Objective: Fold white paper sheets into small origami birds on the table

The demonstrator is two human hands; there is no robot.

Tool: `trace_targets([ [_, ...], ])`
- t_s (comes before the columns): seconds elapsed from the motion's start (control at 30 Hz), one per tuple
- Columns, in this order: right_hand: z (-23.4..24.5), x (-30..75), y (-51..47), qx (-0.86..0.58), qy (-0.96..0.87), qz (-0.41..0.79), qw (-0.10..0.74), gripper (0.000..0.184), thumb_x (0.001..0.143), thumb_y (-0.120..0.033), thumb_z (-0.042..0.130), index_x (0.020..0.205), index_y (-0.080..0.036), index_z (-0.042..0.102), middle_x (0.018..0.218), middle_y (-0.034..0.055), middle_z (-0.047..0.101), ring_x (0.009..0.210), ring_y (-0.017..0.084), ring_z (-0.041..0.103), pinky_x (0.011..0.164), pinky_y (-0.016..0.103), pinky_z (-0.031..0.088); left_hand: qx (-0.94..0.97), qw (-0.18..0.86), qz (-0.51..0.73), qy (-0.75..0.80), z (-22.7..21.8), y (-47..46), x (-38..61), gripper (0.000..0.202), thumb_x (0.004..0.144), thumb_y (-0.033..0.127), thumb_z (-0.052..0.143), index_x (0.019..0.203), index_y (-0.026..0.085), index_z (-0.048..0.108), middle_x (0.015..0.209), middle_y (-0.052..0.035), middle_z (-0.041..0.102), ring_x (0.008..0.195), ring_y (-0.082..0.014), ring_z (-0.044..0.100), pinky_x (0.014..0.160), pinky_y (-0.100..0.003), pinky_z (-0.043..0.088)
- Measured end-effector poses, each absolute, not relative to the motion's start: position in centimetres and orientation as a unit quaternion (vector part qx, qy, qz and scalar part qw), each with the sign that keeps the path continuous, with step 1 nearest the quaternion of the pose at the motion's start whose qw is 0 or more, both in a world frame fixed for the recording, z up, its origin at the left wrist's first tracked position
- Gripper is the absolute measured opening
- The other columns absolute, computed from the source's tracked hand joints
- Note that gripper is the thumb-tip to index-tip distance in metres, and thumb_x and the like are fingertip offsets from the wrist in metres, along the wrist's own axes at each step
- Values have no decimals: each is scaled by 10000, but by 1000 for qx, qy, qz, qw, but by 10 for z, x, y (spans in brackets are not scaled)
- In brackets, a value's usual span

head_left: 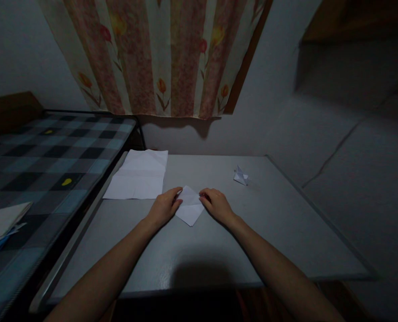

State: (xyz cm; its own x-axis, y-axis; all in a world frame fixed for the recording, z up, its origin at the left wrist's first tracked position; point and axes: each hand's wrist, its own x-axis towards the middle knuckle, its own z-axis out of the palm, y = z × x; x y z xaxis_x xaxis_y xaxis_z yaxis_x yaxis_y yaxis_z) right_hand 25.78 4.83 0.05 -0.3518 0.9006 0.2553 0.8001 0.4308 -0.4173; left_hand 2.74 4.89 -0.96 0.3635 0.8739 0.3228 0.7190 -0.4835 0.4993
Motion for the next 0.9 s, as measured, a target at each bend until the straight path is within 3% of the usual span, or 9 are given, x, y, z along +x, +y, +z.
trace_targets([
  [0.1,-2,253,47,-542,-804,98,224,198,868,-221,582,1053,-168,624,930,65,655,876,193,559,813,320,411,830,69,258,489,-11,50,28,330,856,239,568,1185,207,563,1069,-76,592,935,-207,575,815,-346,486],
  [0.23,-1,248,44,-540,-812,86,202,285,850,-285,618,1111,-171,619,1006,85,624,978,219,527,878,345,392,857,25,214,468,-11,50,28,166,886,258,528,980,230,662,991,-63,592,914,-212,546,804,-365,473],
  [0.47,5,242,45,-573,-792,140,159,391,808,-238,644,1187,-159,591,1052,108,613,999,233,538,887,361,381,845,47,229,480,-11,50,28,236,872,294,552,1090,219,604,1017,-70,572,936,-216,544,821,-363,468],
  [0.63,2,246,53,-602,-751,202,183,280,702,-196,704,980,-186,667,898,41,635,850,192,554,780,322,400,833,50,234,499,-12,51,27,333,840,351,593,1136,198,582,998,-80,574,944,-239,542,817,-376,461],
  [0.8,0,247,52,-581,-737,186,291,60,705,-156,670,757,-185,680,753,16,603,745,168,531,708,300,409,834,61,274,475,-8,52,27,209,865,309,553,1006,183,644,893,-72,600,874,-221,541,784,-371,452],
  [0.9,5,250,49,-525,-723,167,418,103,741,-129,624,742,-202,697,754,26,599,789,183,537,740,323,432,817,35,355,454,-5,50,25,164,888,284,519,900,203,661,842,-60,612,851,-207,536,778,-371,440],
])
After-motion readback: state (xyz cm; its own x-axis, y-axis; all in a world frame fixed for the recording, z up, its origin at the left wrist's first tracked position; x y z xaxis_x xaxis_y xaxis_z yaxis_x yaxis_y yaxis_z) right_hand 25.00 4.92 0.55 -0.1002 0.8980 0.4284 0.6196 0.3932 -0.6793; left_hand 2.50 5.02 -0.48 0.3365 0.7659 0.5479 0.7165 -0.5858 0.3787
